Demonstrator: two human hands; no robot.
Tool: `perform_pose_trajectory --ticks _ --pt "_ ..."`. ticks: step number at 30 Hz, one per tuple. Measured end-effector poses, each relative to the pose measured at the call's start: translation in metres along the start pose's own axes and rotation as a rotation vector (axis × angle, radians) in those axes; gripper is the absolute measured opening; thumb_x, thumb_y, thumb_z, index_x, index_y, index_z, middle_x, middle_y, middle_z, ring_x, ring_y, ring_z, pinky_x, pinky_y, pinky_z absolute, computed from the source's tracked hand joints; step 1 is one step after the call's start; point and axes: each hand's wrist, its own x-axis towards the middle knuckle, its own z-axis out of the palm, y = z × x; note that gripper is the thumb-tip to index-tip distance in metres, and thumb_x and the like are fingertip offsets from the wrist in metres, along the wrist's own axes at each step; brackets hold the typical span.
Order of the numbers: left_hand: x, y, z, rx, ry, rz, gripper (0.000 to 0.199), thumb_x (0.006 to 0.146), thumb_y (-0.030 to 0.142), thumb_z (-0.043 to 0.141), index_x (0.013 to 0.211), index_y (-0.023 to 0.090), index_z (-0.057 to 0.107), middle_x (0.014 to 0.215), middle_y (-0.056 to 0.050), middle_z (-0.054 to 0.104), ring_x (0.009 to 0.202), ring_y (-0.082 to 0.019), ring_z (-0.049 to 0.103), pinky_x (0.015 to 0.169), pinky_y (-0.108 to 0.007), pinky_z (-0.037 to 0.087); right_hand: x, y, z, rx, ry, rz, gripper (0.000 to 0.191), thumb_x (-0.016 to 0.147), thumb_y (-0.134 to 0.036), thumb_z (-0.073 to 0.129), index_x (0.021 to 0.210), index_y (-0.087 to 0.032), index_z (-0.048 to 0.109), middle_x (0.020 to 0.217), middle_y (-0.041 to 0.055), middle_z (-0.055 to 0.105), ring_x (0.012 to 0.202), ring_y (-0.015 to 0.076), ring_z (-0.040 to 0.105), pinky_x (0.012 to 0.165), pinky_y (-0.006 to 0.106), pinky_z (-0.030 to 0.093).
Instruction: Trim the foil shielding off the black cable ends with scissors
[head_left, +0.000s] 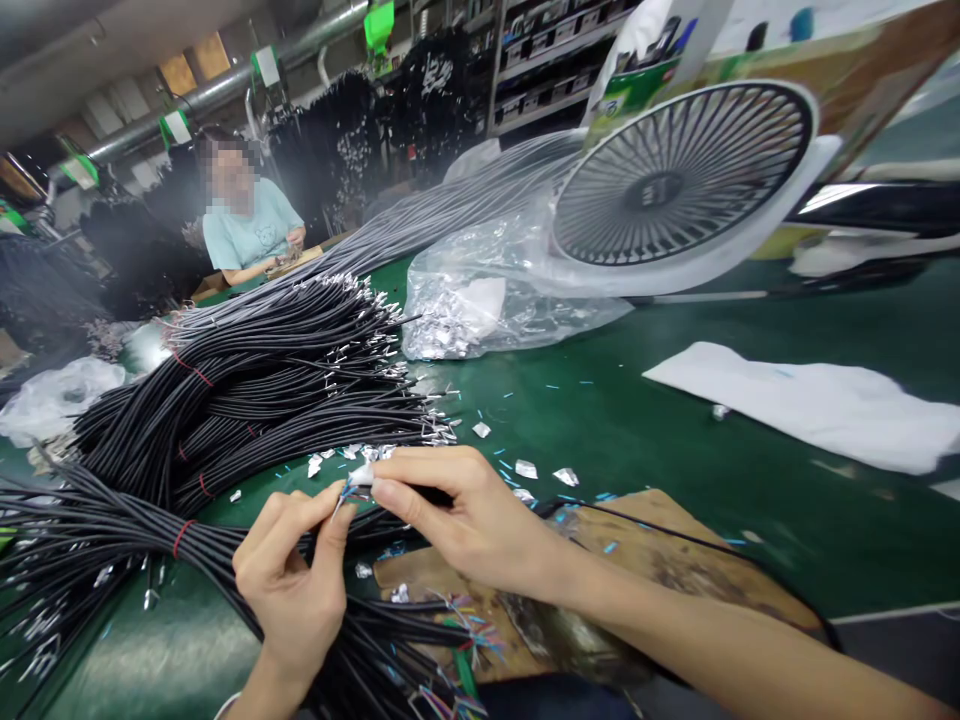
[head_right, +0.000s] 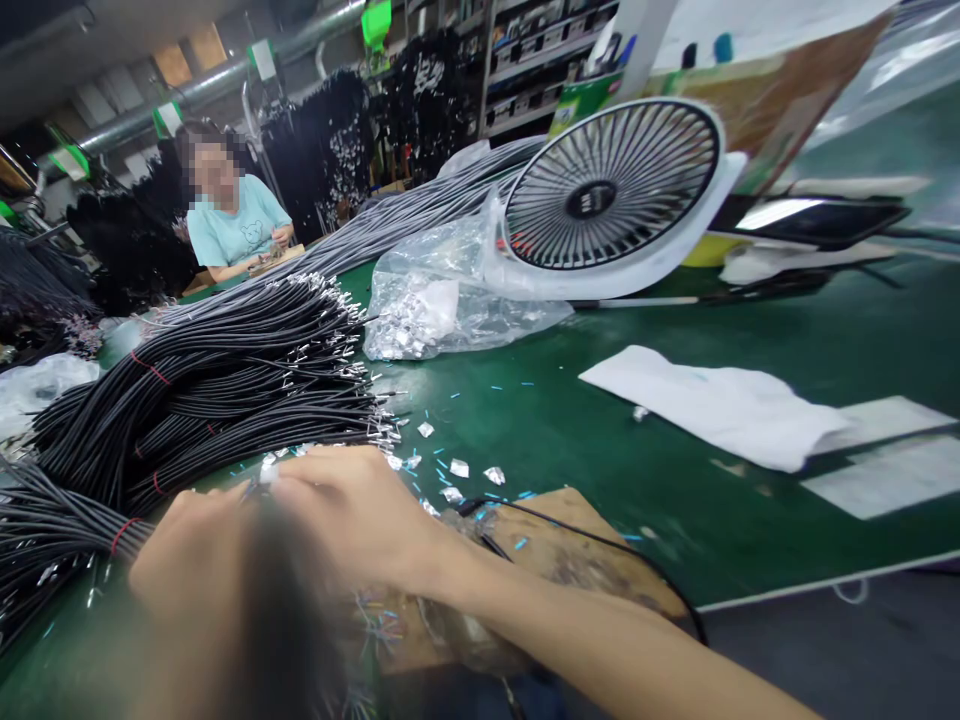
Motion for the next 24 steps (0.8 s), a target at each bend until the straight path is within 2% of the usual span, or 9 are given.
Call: perform_pose_trajectory --ticks 6,10,14,19,21,24 --pt "0.0 0.025 -0.002 -0.01 -0.026 -0.035 0.012 0.077 0.034 0.063 0.082 0.026 0.07 0.06 0.0 0.061 0.052 -0.015 0.051 0.052 -0.032 0.047 0.001 0.0 0.001 -0.018 0.007 0.023 0.025 0.088 -0.014 0.045 0.078 -0.014 0.068 0.067 0.0031 0.065 0.058 0.0115 0.055 0.054 0.021 0.043" --pt "0.001 0.037 0.0 0.047 -0.024 -0.056 0.011 0.077 0.03 0.063 0.084 0.023 0.069 0.071 -0.002 0.064 0.06 -0.016 0.056 0.057 -0.03 0.049 -0.002 0.002 0.002 -0.113 0.015 0.031 0.031 0.091 -0.015 0.043 0.068 -0.015 0.065 0.068 0.0039 0.064 0.059 0.0124 0.056 0.057 0.022 0.044" --pt "0.001 0.032 0.003 0.06 -0.032 -0.08 0.009 0.076 0.03 0.063 0.075 0.021 0.066 0.064 -0.002 0.062 0.054 -0.015 0.055 0.05 -0.026 0.046 -0.006 0.004 0.003 -0.166 0.042 0.02 0.027 0.092 -0.02 0.045 0.076 -0.017 0.066 0.069 0.0035 0.064 0.061 0.0133 0.056 0.058 0.023 0.044" --pt "0.003 0.031 0.004 -0.044 -0.071 -0.169 0.021 0.081 0.038 0.057 0.071 0.021 0.066 0.05 -0.001 0.055 0.039 -0.012 0.045 0.037 -0.024 0.034 -0.007 0.004 0.002 -0.179 0.04 -0.004 0.028 0.094 -0.021 0.043 0.079 -0.017 0.067 0.066 0.0028 0.063 0.059 0.0127 0.054 0.055 0.023 0.043" --pt "0.005 0.033 0.002 -0.1 -0.123 -0.233 0.029 0.083 0.041 0.054 0.066 0.02 0.064 0.048 -0.001 0.052 0.037 -0.011 0.041 0.036 -0.025 0.031 -0.007 0.004 0.002 -0.174 0.037 -0.021 0.029 0.094 -0.021 0.043 0.078 -0.017 0.067 0.066 0.0028 0.063 0.059 0.0126 0.054 0.055 0.023 0.042" --pt "0.009 0.031 -0.003 -0.217 -0.27 -0.335 0.036 0.083 0.045 0.052 0.061 0.018 0.061 0.044 -0.001 0.048 0.035 -0.01 0.036 0.035 -0.025 0.028 -0.006 0.004 0.002 -0.148 0.042 -0.05 0.031 0.093 -0.019 0.043 0.075 -0.015 0.066 0.065 0.003 0.062 0.058 0.0123 0.054 0.054 0.022 0.042"
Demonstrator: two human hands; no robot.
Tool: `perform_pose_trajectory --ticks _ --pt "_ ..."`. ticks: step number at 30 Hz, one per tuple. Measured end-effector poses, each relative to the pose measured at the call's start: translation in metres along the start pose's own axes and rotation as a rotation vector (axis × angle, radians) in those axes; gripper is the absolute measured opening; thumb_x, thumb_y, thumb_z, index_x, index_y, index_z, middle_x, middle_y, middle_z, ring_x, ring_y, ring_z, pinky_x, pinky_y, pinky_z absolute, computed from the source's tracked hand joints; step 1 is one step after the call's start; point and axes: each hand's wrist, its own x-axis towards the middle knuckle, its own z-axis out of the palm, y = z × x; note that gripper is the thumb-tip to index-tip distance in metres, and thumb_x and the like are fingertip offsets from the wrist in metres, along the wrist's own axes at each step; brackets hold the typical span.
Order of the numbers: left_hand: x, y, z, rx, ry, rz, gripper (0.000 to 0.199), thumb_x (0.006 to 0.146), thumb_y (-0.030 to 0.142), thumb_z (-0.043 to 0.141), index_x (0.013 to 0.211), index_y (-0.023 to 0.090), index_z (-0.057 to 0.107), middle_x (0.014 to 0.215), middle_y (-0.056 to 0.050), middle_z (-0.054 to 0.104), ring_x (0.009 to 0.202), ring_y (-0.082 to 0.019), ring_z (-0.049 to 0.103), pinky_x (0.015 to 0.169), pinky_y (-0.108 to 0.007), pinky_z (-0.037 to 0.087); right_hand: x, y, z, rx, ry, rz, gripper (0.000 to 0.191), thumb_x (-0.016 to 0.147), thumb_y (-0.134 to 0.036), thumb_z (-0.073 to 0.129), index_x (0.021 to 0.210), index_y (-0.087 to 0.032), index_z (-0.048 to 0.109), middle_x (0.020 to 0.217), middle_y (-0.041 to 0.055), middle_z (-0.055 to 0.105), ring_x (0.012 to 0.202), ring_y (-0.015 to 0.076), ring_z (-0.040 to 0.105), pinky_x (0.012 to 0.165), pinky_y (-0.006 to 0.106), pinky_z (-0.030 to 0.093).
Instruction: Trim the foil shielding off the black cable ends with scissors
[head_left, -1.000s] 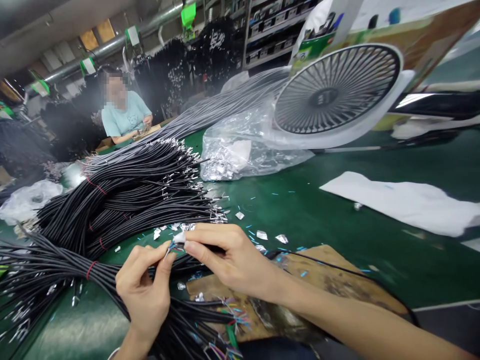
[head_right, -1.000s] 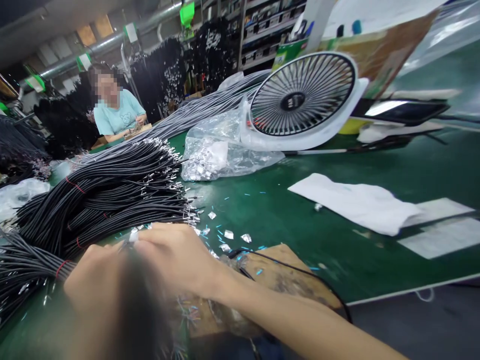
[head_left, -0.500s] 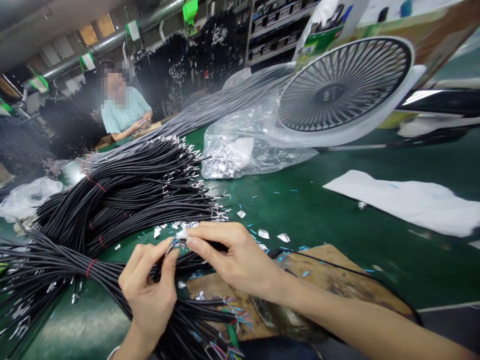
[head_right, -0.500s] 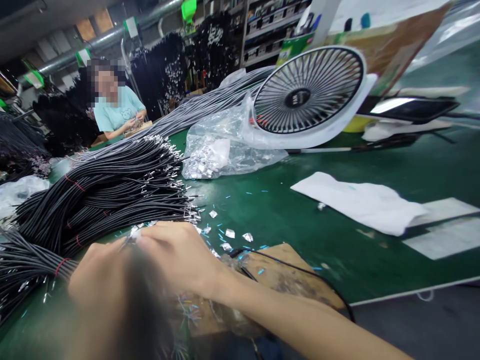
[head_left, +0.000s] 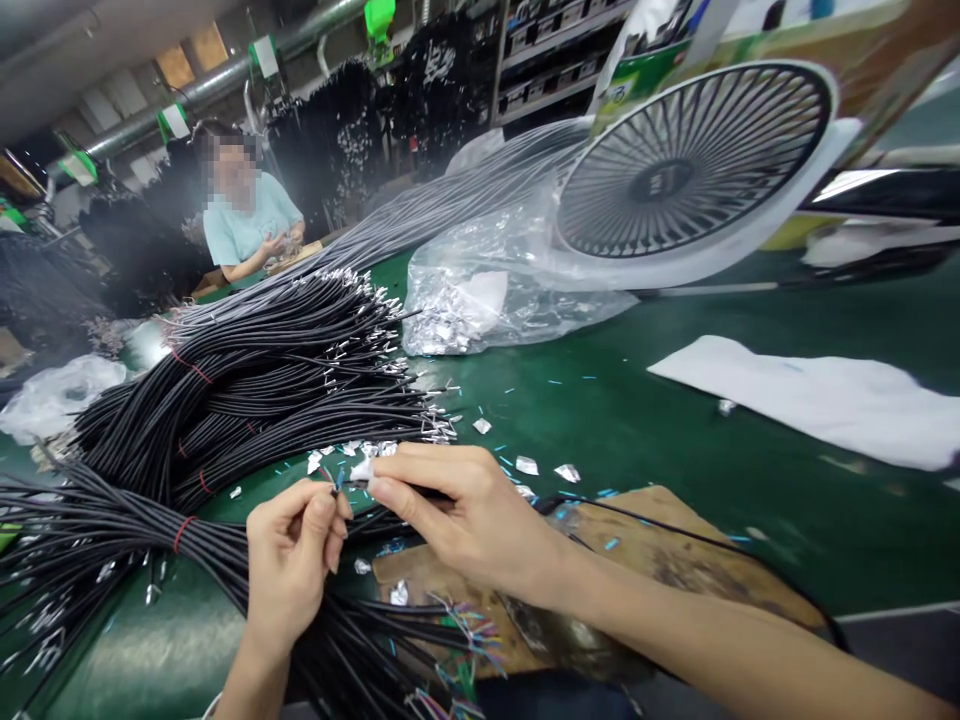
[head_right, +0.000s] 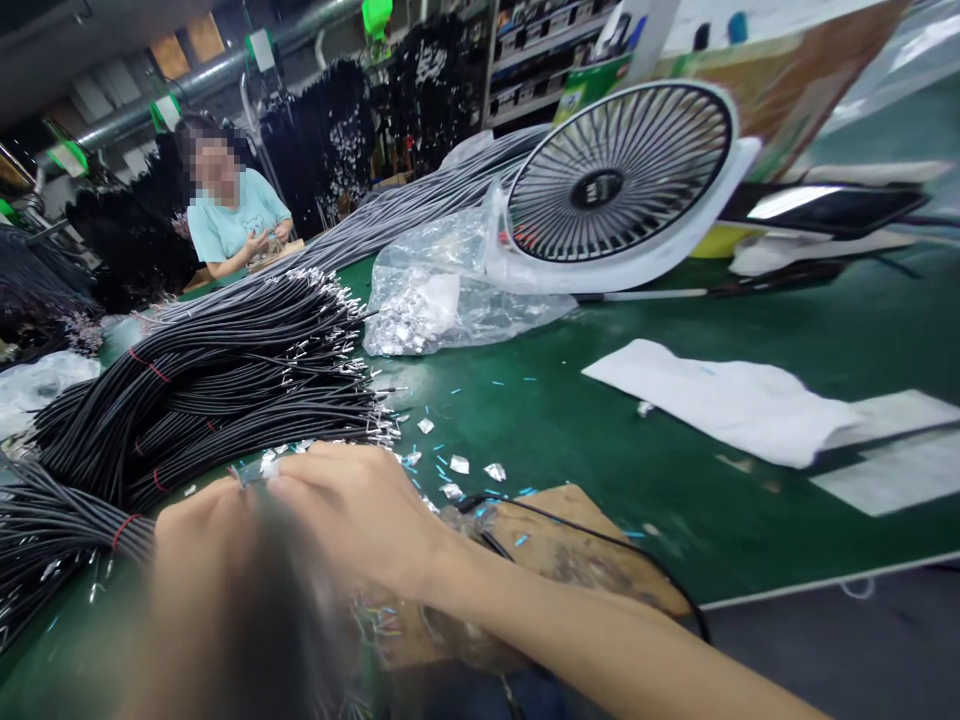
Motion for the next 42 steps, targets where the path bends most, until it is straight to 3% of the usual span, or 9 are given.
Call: perform_pose_trajectory --ticks 5,12,18,24,27,32,34,39,42 --pt "0.006 0.003 -0.01 -0.2 -0.206 -0.159 0.043 0.082 0.051 0.05 0.055 0.017 0.055 0.037 0.003 0.038 0.033 -0.007 0.028 0.036 -0.024 0.028 0.003 -0.001 0.0 0.068 -0.014 0.026 0.028 0.089 -0.015 0.044 0.07 -0.015 0.065 0.064 0.0023 0.063 0.058 0.0121 0.055 0.055 0.022 0.042" --pt "0.0 0.001 0.003 -0.144 0.024 -0.052 0.016 0.067 0.027 0.071 0.058 0.015 0.065 0.051 0.0 0.057 0.038 -0.007 0.043 0.035 -0.019 0.032 0.005 -0.001 -0.002 0.225 -0.001 0.244 0.01 0.079 -0.018 0.062 0.07 -0.014 0.06 0.063 -0.0016 0.054 0.056 0.009 0.045 0.049 0.019 0.036" --pt "-0.003 -0.001 0.01 -0.05 0.043 -0.027 0.012 0.072 0.028 0.066 0.069 0.017 0.069 0.058 -0.001 0.063 0.051 -0.011 0.055 0.046 -0.019 0.042 0.008 0.003 0.002 0.291 0.05 0.367 0.023 0.071 -0.007 0.066 0.055 -0.014 0.052 0.052 -0.0065 0.043 0.051 0.0065 0.036 0.046 0.018 0.028" --pt "-0.003 0.002 0.006 0.042 -0.016 -0.098 0.017 0.079 0.024 0.058 0.066 0.014 0.063 0.053 0.001 0.059 0.04 -0.007 0.047 0.039 -0.017 0.037 0.006 0.007 0.004 0.338 0.081 0.192 0.024 0.075 -0.012 0.063 0.056 -0.015 0.049 0.056 -0.0044 0.043 0.054 0.0084 0.038 0.05 0.021 0.029" --pt "-0.003 -0.001 0.006 0.042 -0.016 -0.079 0.019 0.081 0.022 0.055 0.066 0.015 0.063 0.054 0.001 0.059 0.04 -0.007 0.046 0.04 -0.017 0.037 0.006 0.007 0.003 0.333 0.027 0.159 0.017 0.078 -0.016 0.059 0.062 -0.015 0.054 0.064 -0.0005 0.049 0.06 0.0107 0.042 0.055 0.023 0.031" --pt "0.0 0.0 0.003 0.046 -0.042 0.009 0.009 0.074 0.021 0.064 0.067 0.016 0.066 0.064 -0.001 0.064 0.055 -0.011 0.057 0.049 -0.019 0.044 0.009 0.009 0.001 0.796 -0.239 0.448 0.018 0.073 -0.03 0.059 0.068 -0.015 0.05 0.056 -0.0052 0.04 0.05 0.008 0.033 0.05 0.021 0.03" --pt "0.001 0.001 0.003 0.067 -0.052 0.07 0.009 0.074 0.021 0.065 0.066 0.017 0.066 0.066 -0.001 0.065 0.061 -0.013 0.059 0.054 -0.02 0.046 0.011 0.01 0.001 0.873 -0.334 0.461 0.02 0.071 -0.032 0.059 0.068 -0.015 0.049 0.055 -0.0062 0.037 0.049 0.0075 0.031 0.049 0.021 0.029" --pt "0.002 0.002 0.007 0.176 -0.03 0.101 0.018 0.081 0.024 0.057 0.066 0.017 0.064 0.063 -0.001 0.06 0.059 -0.012 0.055 0.055 -0.021 0.042 0.013 0.009 0.003 0.452 -0.035 0.388 0.012 0.07 -0.021 0.052 0.061 -0.016 0.046 0.062 -0.0013 0.044 0.06 0.0109 0.037 0.055 0.024 0.028" --pt "0.004 0.004 0.009 0.208 -0.062 0.074 0.031 0.085 0.028 0.048 0.059 0.016 0.06 0.055 0.0 0.056 0.054 -0.011 0.05 0.052 -0.022 0.039 0.012 0.009 0.003 0.676 -0.126 0.482 0.009 0.07 -0.022 0.051 0.065 -0.016 0.045 0.057 -0.0046 0.038 0.054 0.0096 0.033 0.054 0.023 0.028"
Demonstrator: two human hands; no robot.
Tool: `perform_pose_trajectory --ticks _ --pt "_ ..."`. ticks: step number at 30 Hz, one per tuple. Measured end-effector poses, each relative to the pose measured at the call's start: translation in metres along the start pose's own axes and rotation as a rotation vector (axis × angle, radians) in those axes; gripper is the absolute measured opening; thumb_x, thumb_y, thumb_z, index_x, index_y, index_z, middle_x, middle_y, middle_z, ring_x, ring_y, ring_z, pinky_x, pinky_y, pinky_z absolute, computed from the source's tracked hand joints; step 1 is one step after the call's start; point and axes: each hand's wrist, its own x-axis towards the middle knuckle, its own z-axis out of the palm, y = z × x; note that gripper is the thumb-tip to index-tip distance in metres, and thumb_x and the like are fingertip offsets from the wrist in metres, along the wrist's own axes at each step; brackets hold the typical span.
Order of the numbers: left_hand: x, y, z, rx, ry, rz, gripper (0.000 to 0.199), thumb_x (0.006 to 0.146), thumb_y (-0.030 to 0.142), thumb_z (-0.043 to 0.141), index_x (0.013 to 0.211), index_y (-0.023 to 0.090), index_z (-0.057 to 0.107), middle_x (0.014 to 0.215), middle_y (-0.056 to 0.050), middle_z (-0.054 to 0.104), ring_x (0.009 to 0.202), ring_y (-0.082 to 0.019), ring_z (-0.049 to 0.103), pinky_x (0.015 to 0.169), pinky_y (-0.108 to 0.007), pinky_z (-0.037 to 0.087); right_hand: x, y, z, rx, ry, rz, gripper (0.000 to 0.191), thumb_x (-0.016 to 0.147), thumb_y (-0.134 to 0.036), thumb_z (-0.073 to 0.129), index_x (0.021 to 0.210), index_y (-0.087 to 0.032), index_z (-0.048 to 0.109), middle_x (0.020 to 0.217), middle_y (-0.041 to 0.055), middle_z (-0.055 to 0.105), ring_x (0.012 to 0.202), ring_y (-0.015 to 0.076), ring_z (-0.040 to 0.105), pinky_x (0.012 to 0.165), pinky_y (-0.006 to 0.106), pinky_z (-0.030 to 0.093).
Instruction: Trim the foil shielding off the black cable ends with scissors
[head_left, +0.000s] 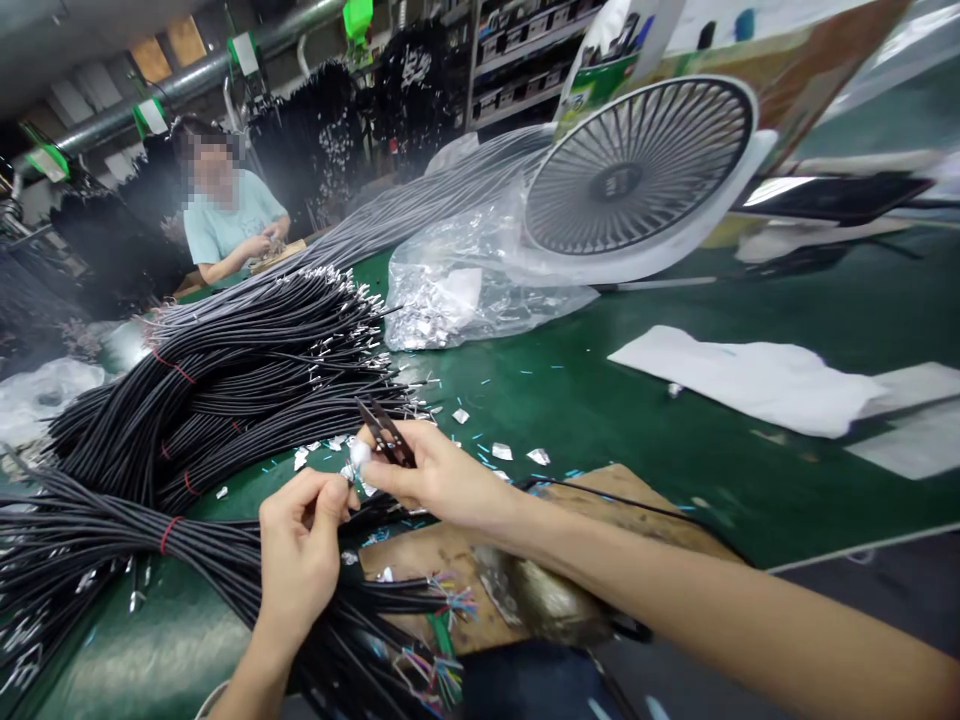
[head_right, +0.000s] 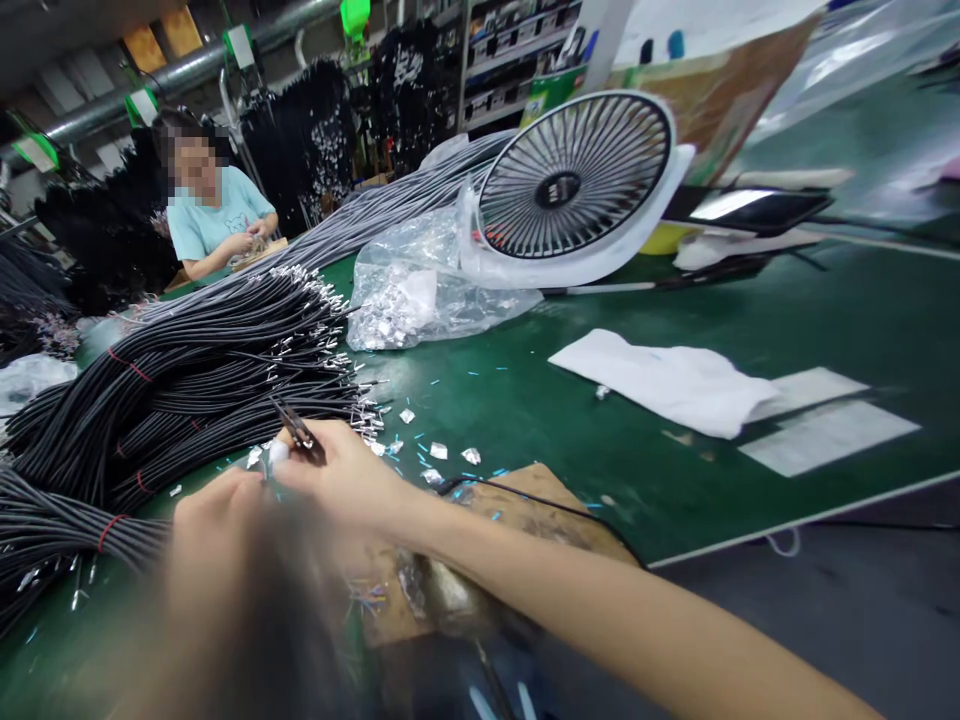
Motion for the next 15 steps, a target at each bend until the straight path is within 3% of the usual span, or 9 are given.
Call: perform_pose_trajectory --ticks 2,4,7,11,13,15 --pt "0.001 0.001 0.0 0.007 -0.006 -0.024 0.034 0.086 0.029 0.047 0.056 0.016 0.058 0.052 0.0 0.054 0.05 -0.011 0.048 0.049 -0.022 0.037 -0.001 0.0 0.0 0.09 -0.14 0.036 0.012 0.071 -0.024 0.051 0.066 -0.017 0.044 0.055 -0.0058 0.035 0.052 0.009 0.031 0.052 0.023 0.027" --pt "0.0 0.001 0.0 0.02 0.008 -0.017 0.034 0.086 0.029 0.047 0.057 0.016 0.059 0.053 -0.001 0.056 0.05 -0.012 0.049 0.049 -0.022 0.037 -0.002 -0.001 0.001 -0.03 -0.136 -0.011 0.014 0.074 -0.022 0.05 0.064 -0.017 0.041 0.058 -0.0044 0.038 0.055 0.0098 0.033 0.053 0.023 0.027" --pt "-0.005 -0.002 0.003 0.056 0.053 0.042 0.027 0.083 0.03 0.052 0.062 0.018 0.063 0.056 -0.002 0.058 0.053 -0.013 0.051 0.051 -0.024 0.038 -0.002 0.0 0.001 -0.317 0.096 -0.108 0.018 0.076 -0.015 0.048 0.062 -0.018 0.038 0.063 -0.0022 0.042 0.061 0.0115 0.036 0.055 0.024 0.027" --pt "-0.008 -0.009 0.004 0.163 0.113 0.143 0.019 0.079 0.029 0.058 0.063 0.02 0.065 0.057 -0.003 0.058 0.053 -0.014 0.051 0.049 -0.025 0.037 0.001 0.003 -0.002 -0.267 0.369 -0.06 0.017 0.083 -0.022 0.046 0.068 -0.019 0.04 0.06 -0.0036 0.039 0.056 0.0109 0.033 0.052 0.023 0.026" --pt "-0.006 -0.014 0.002 0.211 0.148 0.195 0.019 0.078 0.029 0.058 0.062 0.021 0.065 0.056 -0.002 0.057 0.052 -0.015 0.051 0.048 -0.026 0.036 0.002 0.0 -0.003 -0.213 0.339 -0.026 0.018 0.084 -0.027 0.047 0.069 -0.017 0.044 0.059 -0.004 0.038 0.055 0.01 0.032 0.05 0.023 0.026" --pt "-0.005 -0.017 -0.001 0.245 0.207 0.224 0.017 0.076 0.028 0.059 0.062 0.021 0.065 0.055 -0.002 0.057 0.052 -0.015 0.051 0.048 -0.026 0.037 0.001 -0.004 -0.003 -0.189 0.199 -0.013 0.021 0.081 -0.029 0.052 0.066 -0.015 0.048 0.058 -0.004 0.039 0.054 0.0087 0.031 0.05 0.022 0.027"
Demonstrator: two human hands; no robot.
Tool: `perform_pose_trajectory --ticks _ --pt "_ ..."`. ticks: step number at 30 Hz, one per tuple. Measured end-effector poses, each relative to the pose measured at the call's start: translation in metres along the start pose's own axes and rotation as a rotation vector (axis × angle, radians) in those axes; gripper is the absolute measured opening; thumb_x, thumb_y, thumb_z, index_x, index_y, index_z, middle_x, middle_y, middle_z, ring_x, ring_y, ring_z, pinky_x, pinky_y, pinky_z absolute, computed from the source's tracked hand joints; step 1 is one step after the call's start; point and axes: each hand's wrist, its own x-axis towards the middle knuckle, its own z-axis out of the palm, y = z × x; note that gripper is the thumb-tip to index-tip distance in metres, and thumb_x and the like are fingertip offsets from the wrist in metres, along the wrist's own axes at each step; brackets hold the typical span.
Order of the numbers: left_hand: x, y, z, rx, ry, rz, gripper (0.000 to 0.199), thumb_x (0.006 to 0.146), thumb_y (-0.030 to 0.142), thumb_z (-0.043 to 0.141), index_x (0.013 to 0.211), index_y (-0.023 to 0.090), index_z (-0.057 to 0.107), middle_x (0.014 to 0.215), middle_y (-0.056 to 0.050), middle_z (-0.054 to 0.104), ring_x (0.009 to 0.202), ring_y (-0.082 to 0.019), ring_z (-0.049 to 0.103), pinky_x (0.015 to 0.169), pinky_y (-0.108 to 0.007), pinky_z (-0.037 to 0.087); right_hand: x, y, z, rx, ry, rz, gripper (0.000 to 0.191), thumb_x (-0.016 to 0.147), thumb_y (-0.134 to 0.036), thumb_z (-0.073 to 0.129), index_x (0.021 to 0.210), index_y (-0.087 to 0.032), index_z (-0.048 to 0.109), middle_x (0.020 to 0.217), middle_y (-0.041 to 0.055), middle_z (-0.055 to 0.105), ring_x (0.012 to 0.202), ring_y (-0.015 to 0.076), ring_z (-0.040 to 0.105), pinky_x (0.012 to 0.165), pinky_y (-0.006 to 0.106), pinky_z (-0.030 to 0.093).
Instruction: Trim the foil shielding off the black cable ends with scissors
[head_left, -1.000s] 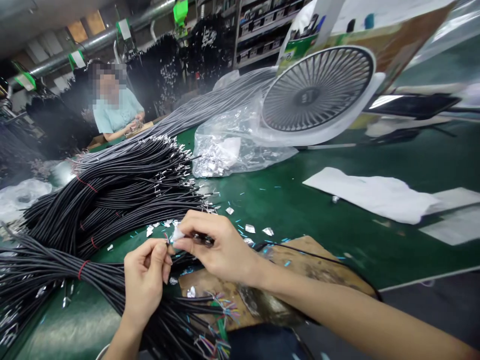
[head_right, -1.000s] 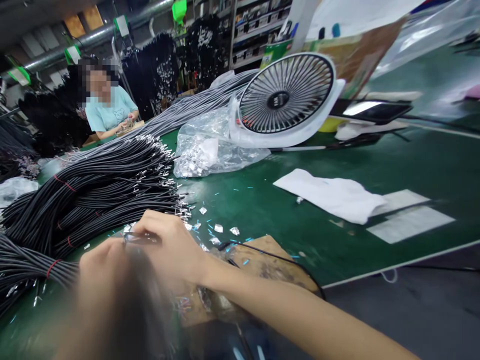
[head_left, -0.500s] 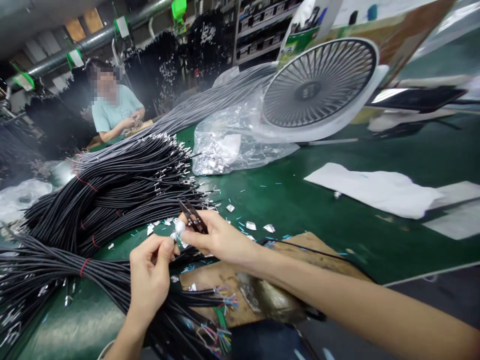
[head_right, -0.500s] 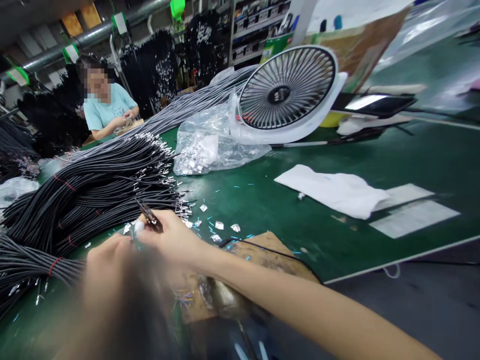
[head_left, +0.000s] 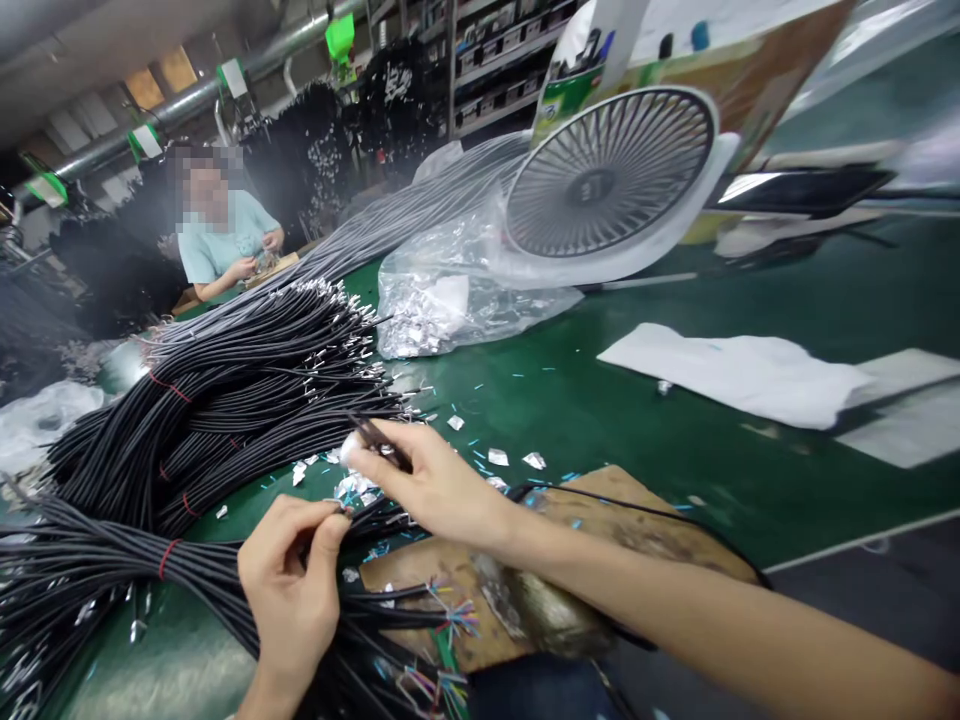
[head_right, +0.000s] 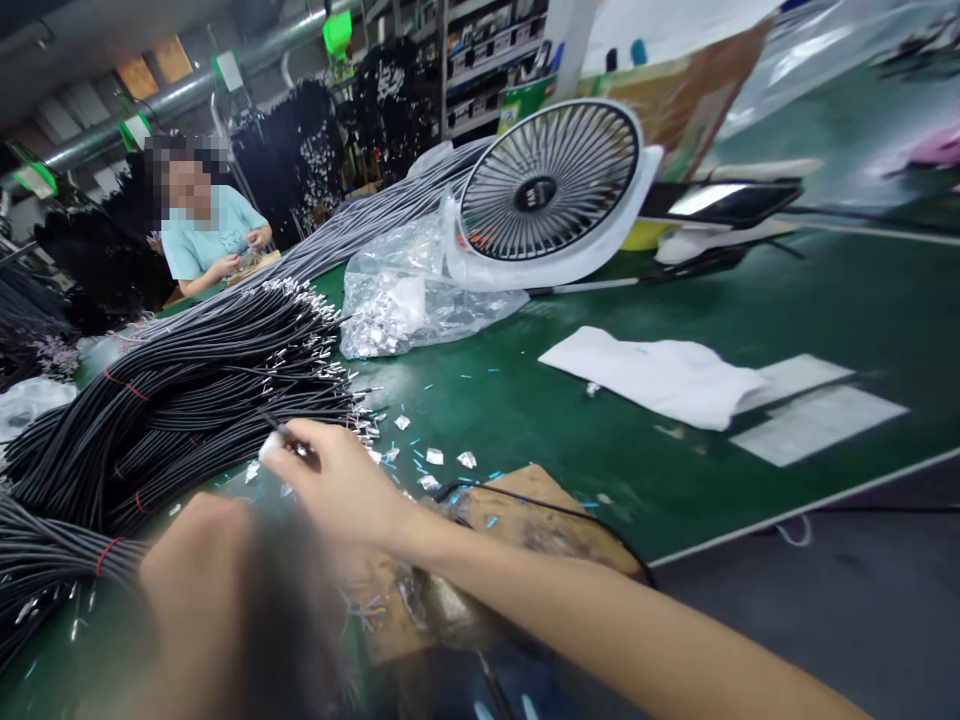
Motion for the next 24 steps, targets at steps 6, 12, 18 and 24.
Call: perform_pose_trajectory --ticks 6,12,18,24 --pt "-0.004 0.001 -0.003 0.006 -0.001 0.009 0.007 0.075 0.026 0.063 0.069 0.022 0.066 0.06 -0.003 0.059 0.061 -0.017 0.053 0.055 -0.027 0.042 -0.006 -0.008 0.0 0.173 -0.191 0.099 0.021 0.073 -0.031 0.062 0.067 -0.014 0.052 0.055 -0.005 0.044 0.05 0.0071 0.037 0.048 0.02 0.032" --pt "-0.007 0.001 0.004 -0.024 0.014 0.064 0.008 0.076 0.027 0.061 0.07 0.023 0.066 0.06 -0.004 0.058 0.062 -0.019 0.052 0.059 -0.03 0.044 -0.004 -0.002 -0.003 0.086 -0.185 0.083 0.016 0.072 -0.014 0.058 0.059 -0.014 0.048 0.052 -0.0058 0.041 0.05 0.0067 0.034 0.048 0.019 0.03" --pt "-0.009 0.001 0.005 -0.025 -0.049 0.066 0.01 0.078 0.024 0.059 0.073 0.024 0.067 0.063 -0.005 0.058 0.064 -0.019 0.053 0.061 -0.029 0.044 0.0 0.004 -0.006 0.023 -0.422 0.044 0.013 0.074 -0.008 0.053 0.063 -0.015 0.047 0.056 -0.0046 0.04 0.054 0.0089 0.035 0.052 0.021 0.028" --pt "0.0 0.01 0.001 -0.114 -0.167 -0.095 0.013 0.079 0.026 0.057 0.074 0.021 0.068 0.069 -0.005 0.061 0.066 -0.017 0.056 0.064 -0.028 0.045 0.001 0.008 -0.002 -0.085 -0.238 0.033 0.02 0.076 -0.004 0.049 0.062 -0.016 0.041 0.059 -0.0048 0.038 0.056 0.009 0.034 0.055 0.022 0.027"
